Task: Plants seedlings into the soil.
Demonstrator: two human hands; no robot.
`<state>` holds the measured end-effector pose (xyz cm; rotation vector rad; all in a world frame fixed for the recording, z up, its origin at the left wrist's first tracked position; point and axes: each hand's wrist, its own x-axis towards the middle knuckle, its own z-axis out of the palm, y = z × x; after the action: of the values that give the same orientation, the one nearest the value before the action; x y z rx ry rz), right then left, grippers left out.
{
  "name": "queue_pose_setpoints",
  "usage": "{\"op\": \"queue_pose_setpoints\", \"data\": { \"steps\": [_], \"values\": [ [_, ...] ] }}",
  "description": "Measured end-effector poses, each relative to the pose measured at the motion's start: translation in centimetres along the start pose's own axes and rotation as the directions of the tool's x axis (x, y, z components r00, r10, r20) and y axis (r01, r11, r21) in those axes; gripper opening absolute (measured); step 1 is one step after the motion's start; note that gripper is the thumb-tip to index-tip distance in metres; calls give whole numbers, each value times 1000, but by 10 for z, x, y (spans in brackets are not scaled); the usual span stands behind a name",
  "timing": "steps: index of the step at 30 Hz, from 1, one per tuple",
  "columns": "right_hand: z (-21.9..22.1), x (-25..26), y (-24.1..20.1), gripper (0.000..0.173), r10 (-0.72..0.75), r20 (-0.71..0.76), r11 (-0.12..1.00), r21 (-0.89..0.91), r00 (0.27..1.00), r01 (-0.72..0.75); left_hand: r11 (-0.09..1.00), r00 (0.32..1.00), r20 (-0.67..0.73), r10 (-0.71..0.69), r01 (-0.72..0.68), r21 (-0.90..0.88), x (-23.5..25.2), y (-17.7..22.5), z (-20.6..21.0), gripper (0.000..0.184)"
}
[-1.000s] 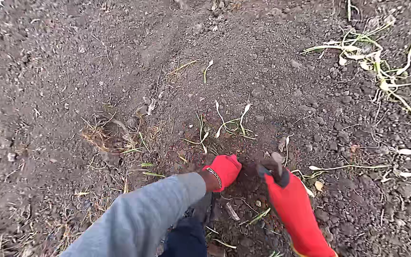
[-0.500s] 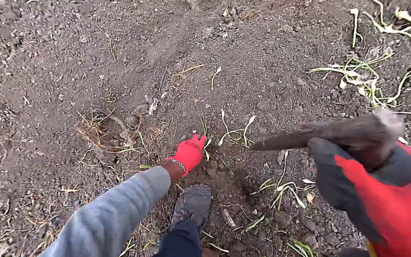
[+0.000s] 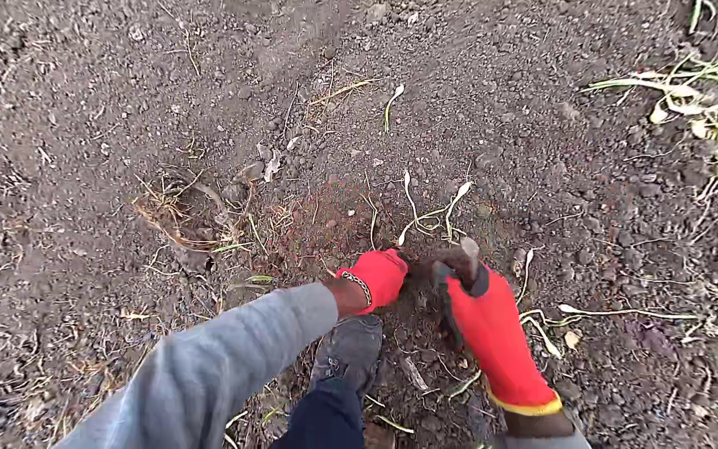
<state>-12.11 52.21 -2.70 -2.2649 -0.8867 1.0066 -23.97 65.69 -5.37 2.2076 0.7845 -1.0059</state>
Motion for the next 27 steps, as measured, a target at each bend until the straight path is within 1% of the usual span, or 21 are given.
{"op": "queue_pose_setpoints", "data": {
  "steps": [1,2,4,5,7,9,11,13,14,15,17,18,19,20,21,22,23,24,25,26,27],
  "values": [
    [-12,-7,-1,39,-25,-46,1000,-6,999,25,999,999,-30,13,-14,-47,6,-4,5,32],
    [-15,-13,4,41,-39,-49,999,-32,998,38,995,992,-122,17,-29,-100,8,-14,3,30],
    [-1,-17,19,42,12,81,996,-94,997,-5,993,959,-280,52,-79,-88,6,-40,-10,30],
    [7,-8,22,42,49,165,991,-127,985,-28,993,952,-290,100,-113,-30,12,-57,-17,32],
    [2,8,11,37,53,226,983,-185,973,-11,980,962,-189,197,-187,68,26,-87,-12,37],
    [-33,17,-25,32,-70,129,987,-138,989,87,975,970,-125,210,-200,93,30,-102,-8,39],
    [-78,16,-74,30,-230,-12,973,-30,973,230,988,982,-120,148,-140,70,12,-97,1,34],
    [-108,30,-126,25,-373,-156,893,209,915,399,998,986,-155,60,-60,2,0,-100,-5,29],
    [-112,35,-146,25,-387,-192,847,313,902,430,997,983,-183,14,-28,-75,-11,-103,-4,26],
    [-109,41,-160,26,-370,-194,842,343,909,416,990,972,-232,-34,0,-143,-23,-108,-4,25],
    [-69,57,-167,30,-365,-170,908,152,916,390,979,921,-368,-127,58,-194,-46,-122,-18,25],
    [-29,68,-154,29,-354,-101,929,73,930,362,978,885,-433,-170,98,-184,-53,-127,-33,25],
    [21,78,-128,30,-312,-3,950,29,950,311,976,852,-481,-206,146,-161,-55,-129,-50,27],
    [70,83,-92,32,-249,97,968,-10,964,251,972,839,-492,-232,192,-132,-53,-127,-66,29],
    [102,81,-64,34,-154,173,986,-38,973,163,973,854,-467,-230,214,-87,-46,-121,-74,30],
    [110,76,-51,37,-53,228,996,-52,972,67,979,896,-399,-196,199,-35,-37,-110,-72,30],
    [100,70,-50,38,-4,227,999,-36,974,13,989,946,-290,-142,150,7,-23,-100,-63,30],
    [78,58,-55,40,1,188,1000,6,982,-2,995,983,-166,-80,88,39,-9,-93,-47,29],
    [53,39,-58,40,-25,105,998,53,994,20,998,998,-53,-28,32,58,0,-91,-28,29],
    [28,17,-59,39,-60,15,994,87,998,59,997,1000,-5,5,-4,71,2,-91,-16,31],
    [6,-3,-57,40,-87,-55,991,97,995,92,998,1000,-25,16,-15,58,1,-93,-16,33]
  ]
}}
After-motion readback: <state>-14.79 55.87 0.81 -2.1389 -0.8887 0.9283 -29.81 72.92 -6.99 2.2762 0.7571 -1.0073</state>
